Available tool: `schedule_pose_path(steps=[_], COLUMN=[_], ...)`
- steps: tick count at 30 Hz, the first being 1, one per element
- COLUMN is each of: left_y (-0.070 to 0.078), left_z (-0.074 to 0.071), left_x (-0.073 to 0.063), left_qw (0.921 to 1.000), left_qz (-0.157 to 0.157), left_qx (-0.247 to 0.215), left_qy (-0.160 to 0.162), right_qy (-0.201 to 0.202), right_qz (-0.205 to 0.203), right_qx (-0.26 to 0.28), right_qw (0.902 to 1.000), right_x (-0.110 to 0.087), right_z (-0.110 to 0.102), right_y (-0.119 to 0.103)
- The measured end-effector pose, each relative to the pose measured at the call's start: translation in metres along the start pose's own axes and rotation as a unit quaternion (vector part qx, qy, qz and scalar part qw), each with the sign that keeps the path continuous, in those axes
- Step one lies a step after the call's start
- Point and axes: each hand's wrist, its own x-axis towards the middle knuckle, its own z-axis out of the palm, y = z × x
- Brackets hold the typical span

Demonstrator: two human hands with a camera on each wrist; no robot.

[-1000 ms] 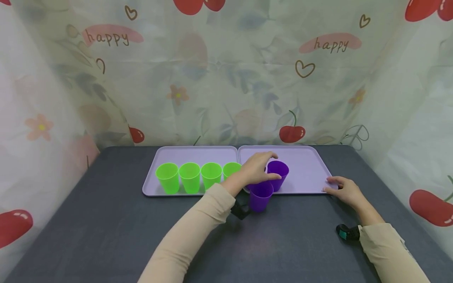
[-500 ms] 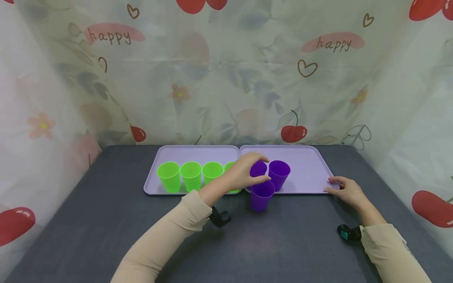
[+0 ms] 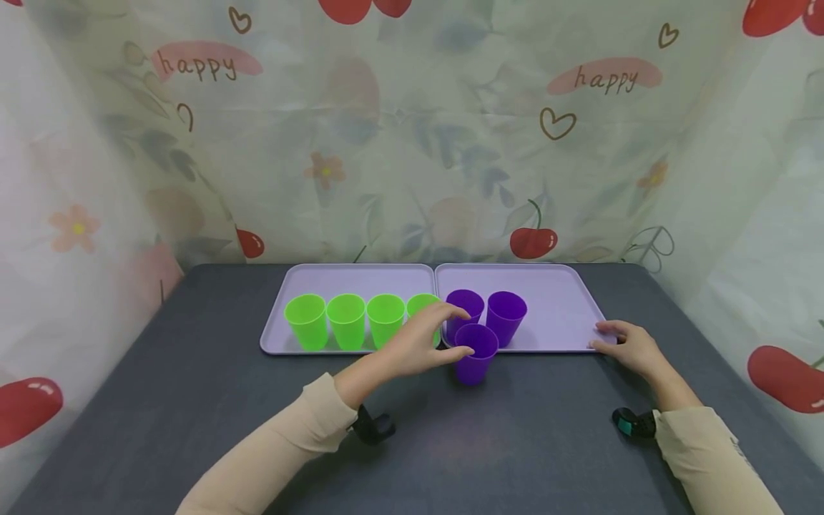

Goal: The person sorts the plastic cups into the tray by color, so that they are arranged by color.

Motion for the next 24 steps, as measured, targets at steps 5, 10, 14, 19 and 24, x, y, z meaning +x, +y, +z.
schedule_pose_path(steps=[5, 10, 14, 19, 24], left_y=[-0.003, -0.006, -0.007, -0.006, -0.004], left_z=[0.004, 0.012, 0.021, 0.03, 0.039], left_x=[-0.01, -0.014, -0.014, -0.012, -0.01], left_qw=[0.9994, 0.999, 0.9986, 0.9978, 0.996], left_qz=[-0.018, -0.006, -0.001, -0.031, -0.054], left_qx=[-0.025, -0.03, -0.021, -0.027, -0.046], left_qy=[0.012, 0.033, 0.048, 0.051, 0.053], right_qy=[0.003, 0.006, 0.007, 0.007, 0.005], right_qz=[-0.001, -0.002, -0.003, -0.002, -0.003], right_qx=[0.0, -0.001, 0.001, 0.002, 0.001], right_qw=[1.0, 1.0, 1.0, 1.0, 1.0], right_x=[0.001, 0.001, 0.001, 0.0, 0.0], right_z=[0.0, 0.0, 0.001, 0.001, 0.001], right_y=[0.0, 0.0, 0.0, -0.001, -0.002])
